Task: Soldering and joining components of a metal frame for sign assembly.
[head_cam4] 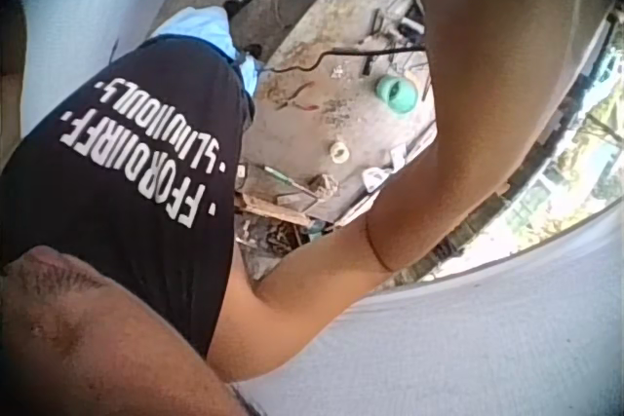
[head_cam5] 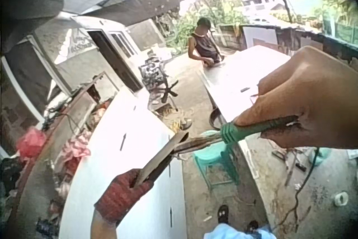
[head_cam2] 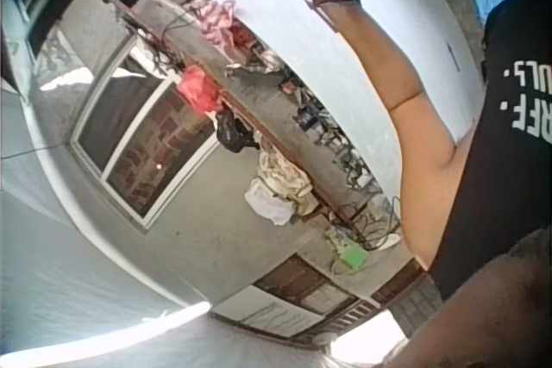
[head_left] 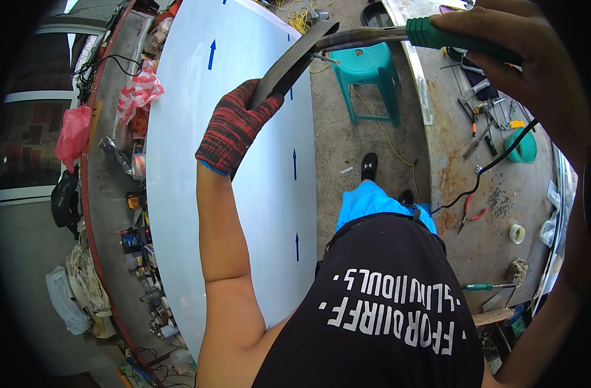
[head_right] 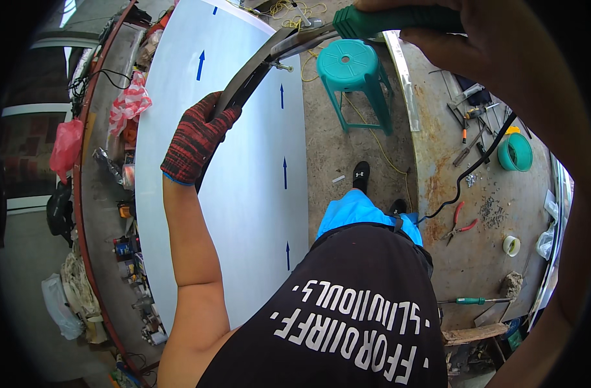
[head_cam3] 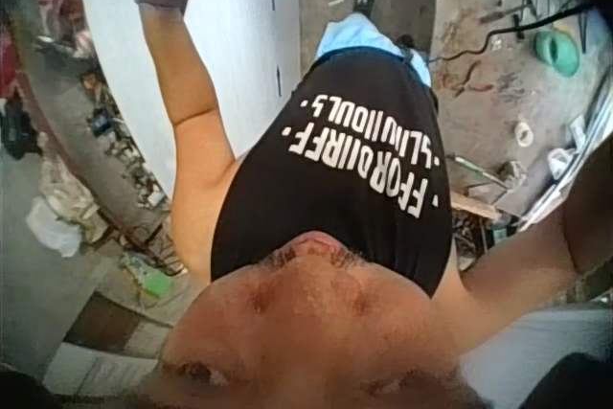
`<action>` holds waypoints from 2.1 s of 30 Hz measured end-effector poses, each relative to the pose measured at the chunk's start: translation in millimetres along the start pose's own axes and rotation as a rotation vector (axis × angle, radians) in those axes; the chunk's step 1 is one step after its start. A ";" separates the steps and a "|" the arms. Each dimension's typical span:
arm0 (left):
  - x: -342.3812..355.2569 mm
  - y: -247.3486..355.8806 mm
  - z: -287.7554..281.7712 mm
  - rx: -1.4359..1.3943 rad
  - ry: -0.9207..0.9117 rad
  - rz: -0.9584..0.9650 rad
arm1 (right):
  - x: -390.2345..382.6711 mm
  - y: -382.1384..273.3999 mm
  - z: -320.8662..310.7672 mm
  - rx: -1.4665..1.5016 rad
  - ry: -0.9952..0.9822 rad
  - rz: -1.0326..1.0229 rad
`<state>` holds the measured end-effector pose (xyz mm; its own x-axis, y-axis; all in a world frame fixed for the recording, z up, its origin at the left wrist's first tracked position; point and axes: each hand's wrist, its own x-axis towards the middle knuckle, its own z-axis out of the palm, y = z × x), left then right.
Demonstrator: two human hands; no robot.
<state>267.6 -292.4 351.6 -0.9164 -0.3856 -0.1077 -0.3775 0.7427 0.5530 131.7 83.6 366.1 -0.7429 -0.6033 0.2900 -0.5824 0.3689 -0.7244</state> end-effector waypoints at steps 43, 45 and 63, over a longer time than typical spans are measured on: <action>17.8 0.6 10.4 -0.056 -0.005 0.019 | 17.0 -4.4 -14.1 -0.062 -0.021 -0.024; 18.4 -1.3 10.6 -0.056 -0.003 0.028 | 17.4 -5.1 -14.8 -0.064 -0.022 -0.026; 22.9 -6.9 14.1 -0.071 0.000 0.034 | 18.6 -10.8 -20.3 -0.090 -0.037 -0.039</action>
<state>247.3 -298.6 333.8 -0.9285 -0.3608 -0.0873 -0.3354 0.7146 0.6139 117.5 82.8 392.0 -0.7078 -0.6431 0.2923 -0.6389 0.4061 -0.6533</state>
